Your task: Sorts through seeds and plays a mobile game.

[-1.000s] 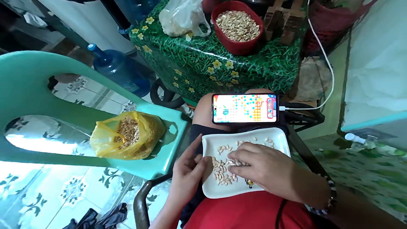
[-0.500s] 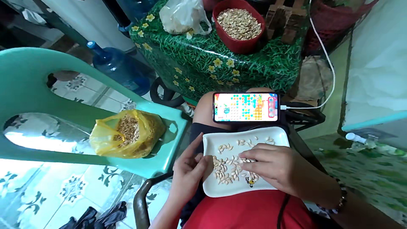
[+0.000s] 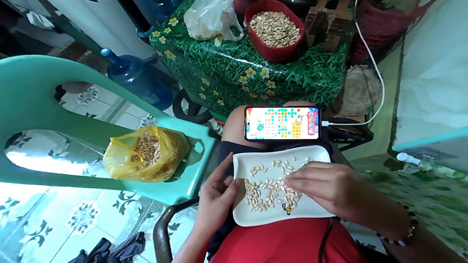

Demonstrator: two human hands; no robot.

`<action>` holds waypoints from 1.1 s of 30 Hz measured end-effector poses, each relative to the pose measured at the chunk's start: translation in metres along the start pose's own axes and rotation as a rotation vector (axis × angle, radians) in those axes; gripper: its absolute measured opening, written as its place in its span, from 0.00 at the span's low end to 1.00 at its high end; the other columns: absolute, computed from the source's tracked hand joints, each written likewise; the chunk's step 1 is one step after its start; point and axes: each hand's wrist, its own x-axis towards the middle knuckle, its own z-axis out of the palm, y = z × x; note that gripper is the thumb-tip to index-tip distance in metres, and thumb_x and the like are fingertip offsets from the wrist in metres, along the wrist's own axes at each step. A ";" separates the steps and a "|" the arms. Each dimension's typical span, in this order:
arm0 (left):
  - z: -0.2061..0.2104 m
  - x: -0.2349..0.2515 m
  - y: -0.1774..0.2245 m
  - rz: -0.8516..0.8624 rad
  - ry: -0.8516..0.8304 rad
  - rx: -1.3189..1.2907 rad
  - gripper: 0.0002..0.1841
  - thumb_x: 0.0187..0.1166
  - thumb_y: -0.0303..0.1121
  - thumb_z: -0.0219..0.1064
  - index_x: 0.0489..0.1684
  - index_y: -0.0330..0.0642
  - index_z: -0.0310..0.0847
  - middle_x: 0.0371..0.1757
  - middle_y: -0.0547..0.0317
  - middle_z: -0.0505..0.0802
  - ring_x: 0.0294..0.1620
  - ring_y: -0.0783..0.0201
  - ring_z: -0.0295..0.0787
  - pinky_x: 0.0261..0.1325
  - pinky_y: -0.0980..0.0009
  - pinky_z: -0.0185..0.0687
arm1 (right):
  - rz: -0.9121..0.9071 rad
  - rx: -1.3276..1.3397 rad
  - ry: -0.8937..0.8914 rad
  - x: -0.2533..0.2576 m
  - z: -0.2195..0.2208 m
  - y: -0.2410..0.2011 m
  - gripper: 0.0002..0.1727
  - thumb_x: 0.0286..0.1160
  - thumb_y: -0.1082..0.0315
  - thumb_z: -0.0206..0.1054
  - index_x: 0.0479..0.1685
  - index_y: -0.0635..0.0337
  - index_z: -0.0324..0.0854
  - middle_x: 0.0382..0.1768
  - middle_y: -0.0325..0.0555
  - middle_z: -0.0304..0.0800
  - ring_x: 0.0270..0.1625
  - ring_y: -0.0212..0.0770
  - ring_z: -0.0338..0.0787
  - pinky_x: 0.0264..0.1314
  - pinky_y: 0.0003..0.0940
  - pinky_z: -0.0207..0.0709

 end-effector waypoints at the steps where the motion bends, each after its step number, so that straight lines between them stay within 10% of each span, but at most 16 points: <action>1: 0.000 0.000 0.000 0.000 0.000 0.005 0.29 0.80 0.21 0.59 0.84 0.31 0.63 0.37 0.61 0.95 0.32 0.70 0.93 0.40 0.73 0.92 | -0.001 -0.006 -0.002 0.000 0.000 0.000 0.14 0.84 0.72 0.60 0.53 0.53 0.93 0.49 0.41 0.97 0.53 0.39 0.94 0.57 0.31 0.86; 13: 0.000 0.000 0.001 0.002 0.000 -0.012 0.29 0.80 0.20 0.59 0.85 0.30 0.62 0.40 0.59 0.95 0.34 0.70 0.93 0.42 0.74 0.92 | 0.114 -0.149 -0.210 -0.007 -0.020 -0.004 0.23 0.69 0.61 0.74 0.67 0.41 0.87 0.66 0.43 0.88 0.61 0.50 0.88 0.54 0.45 0.86; 24: 0.001 0.000 0.002 -0.001 0.005 0.000 0.29 0.80 0.21 0.59 0.84 0.30 0.62 0.39 0.60 0.95 0.34 0.70 0.94 0.41 0.73 0.92 | 0.074 0.029 -0.029 -0.002 0.013 0.003 0.12 0.84 0.68 0.61 0.51 0.53 0.92 0.41 0.45 0.88 0.46 0.42 0.87 0.48 0.32 0.83; 33: 0.001 0.000 0.001 0.005 0.007 0.008 0.29 0.80 0.21 0.60 0.84 0.30 0.63 0.39 0.61 0.95 0.33 0.71 0.93 0.40 0.74 0.92 | 0.012 0.047 0.030 0.002 0.009 -0.002 0.12 0.82 0.71 0.62 0.47 0.54 0.93 0.42 0.43 0.93 0.45 0.39 0.90 0.50 0.29 0.84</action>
